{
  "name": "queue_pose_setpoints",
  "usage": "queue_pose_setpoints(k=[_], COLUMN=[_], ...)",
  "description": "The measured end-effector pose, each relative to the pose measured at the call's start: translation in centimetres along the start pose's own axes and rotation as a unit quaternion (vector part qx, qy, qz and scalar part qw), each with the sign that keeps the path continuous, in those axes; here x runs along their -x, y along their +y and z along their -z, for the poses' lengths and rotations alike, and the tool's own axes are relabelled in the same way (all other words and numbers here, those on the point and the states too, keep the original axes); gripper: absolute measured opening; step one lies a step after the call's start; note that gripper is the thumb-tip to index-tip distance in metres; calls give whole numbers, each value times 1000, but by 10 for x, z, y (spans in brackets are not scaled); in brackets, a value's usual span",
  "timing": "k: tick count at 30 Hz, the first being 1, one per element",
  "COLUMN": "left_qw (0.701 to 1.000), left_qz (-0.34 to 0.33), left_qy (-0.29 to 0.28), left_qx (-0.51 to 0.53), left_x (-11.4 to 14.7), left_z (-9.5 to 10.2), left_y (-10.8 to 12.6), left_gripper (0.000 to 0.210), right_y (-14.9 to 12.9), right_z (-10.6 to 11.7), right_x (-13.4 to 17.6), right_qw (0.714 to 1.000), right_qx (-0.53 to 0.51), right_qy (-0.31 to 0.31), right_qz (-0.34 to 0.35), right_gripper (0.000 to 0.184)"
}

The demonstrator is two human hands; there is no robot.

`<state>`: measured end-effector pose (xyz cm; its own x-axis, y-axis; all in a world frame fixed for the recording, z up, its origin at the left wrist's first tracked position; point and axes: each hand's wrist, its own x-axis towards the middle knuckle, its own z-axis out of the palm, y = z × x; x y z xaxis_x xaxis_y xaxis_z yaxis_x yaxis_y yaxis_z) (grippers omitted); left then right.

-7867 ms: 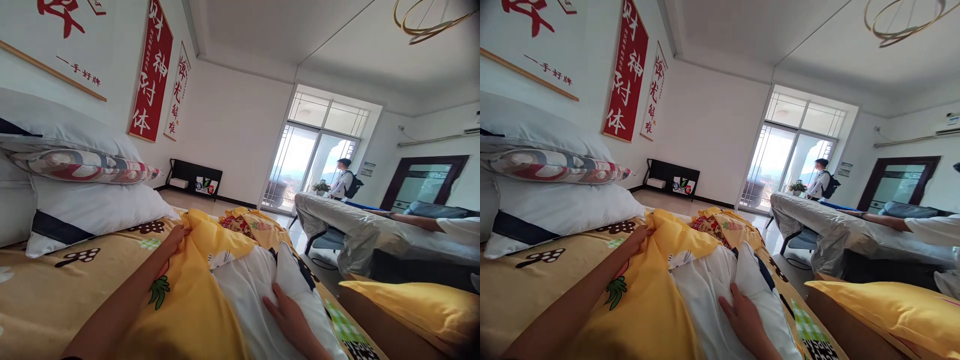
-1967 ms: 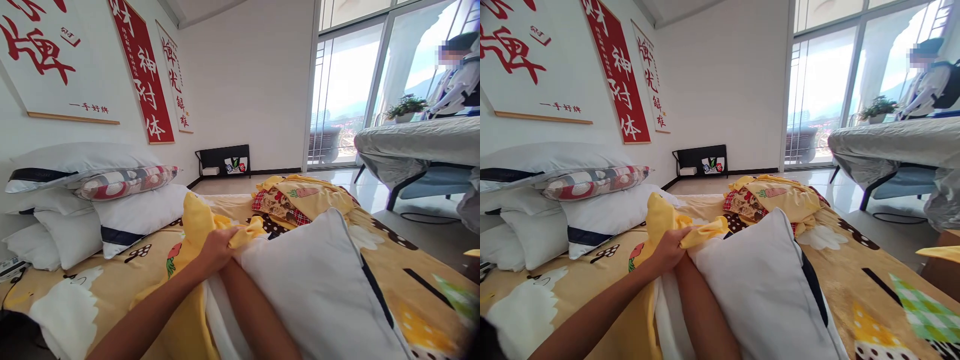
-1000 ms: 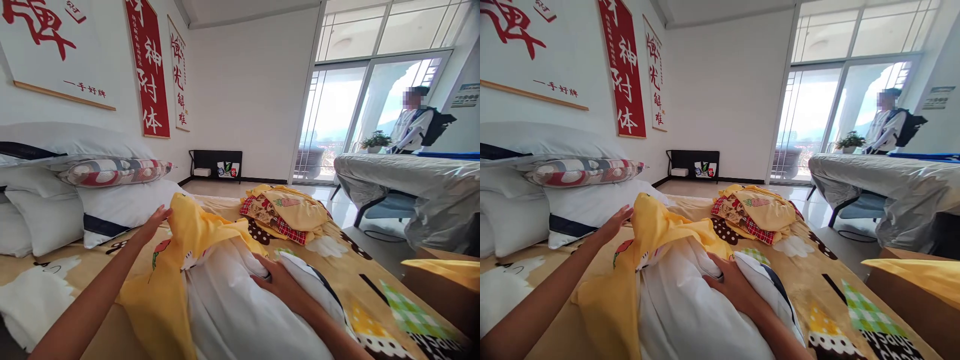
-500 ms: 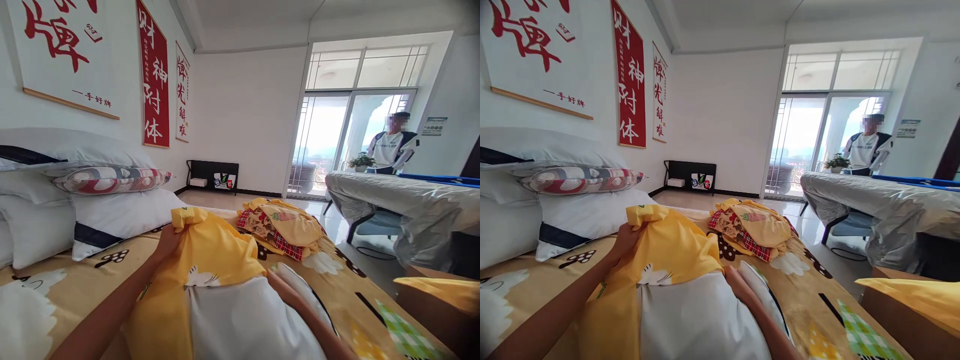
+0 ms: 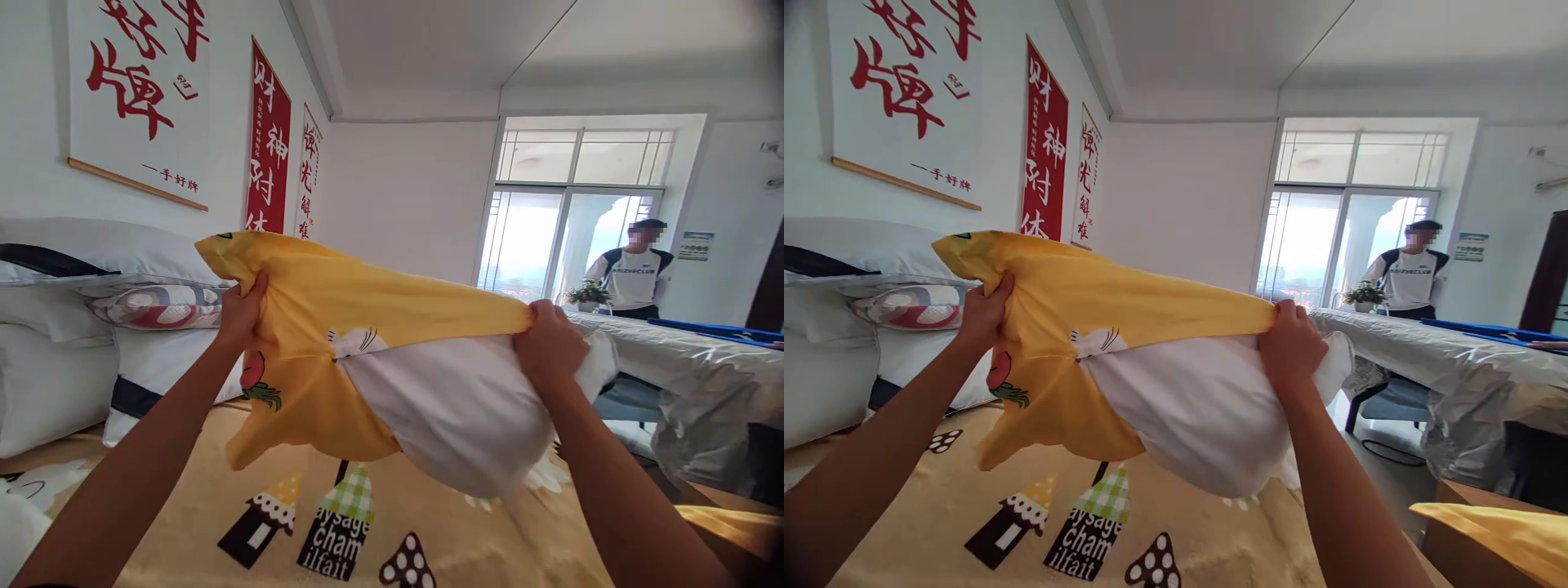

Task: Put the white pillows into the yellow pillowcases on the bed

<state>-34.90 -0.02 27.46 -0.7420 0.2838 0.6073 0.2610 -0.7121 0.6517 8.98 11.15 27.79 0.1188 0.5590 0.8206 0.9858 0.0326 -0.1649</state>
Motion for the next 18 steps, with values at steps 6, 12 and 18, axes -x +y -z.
queue_pose_setpoints(k=[6, 12, 18], left_qw=[987, 999, 980], left_qz=[113, 15, -47], left_qy=[-54, 19, 29], left_qx=[-101, -48, -193], left_x=[25, 14, 13], left_z=[48, 35, 26], left_y=[-62, -39, -9], left_gripper=[60, 62, 58], right_y=[12, 19, 26], right_z=[-41, -8, -21], right_x=[54, 16, 30], right_qw=[937, 982, 943], right_qx=[88, -2, -74], right_qy=[-241, -149, -298], right_qz=[239, 113, 132], right_gripper=[28, 36, 17])
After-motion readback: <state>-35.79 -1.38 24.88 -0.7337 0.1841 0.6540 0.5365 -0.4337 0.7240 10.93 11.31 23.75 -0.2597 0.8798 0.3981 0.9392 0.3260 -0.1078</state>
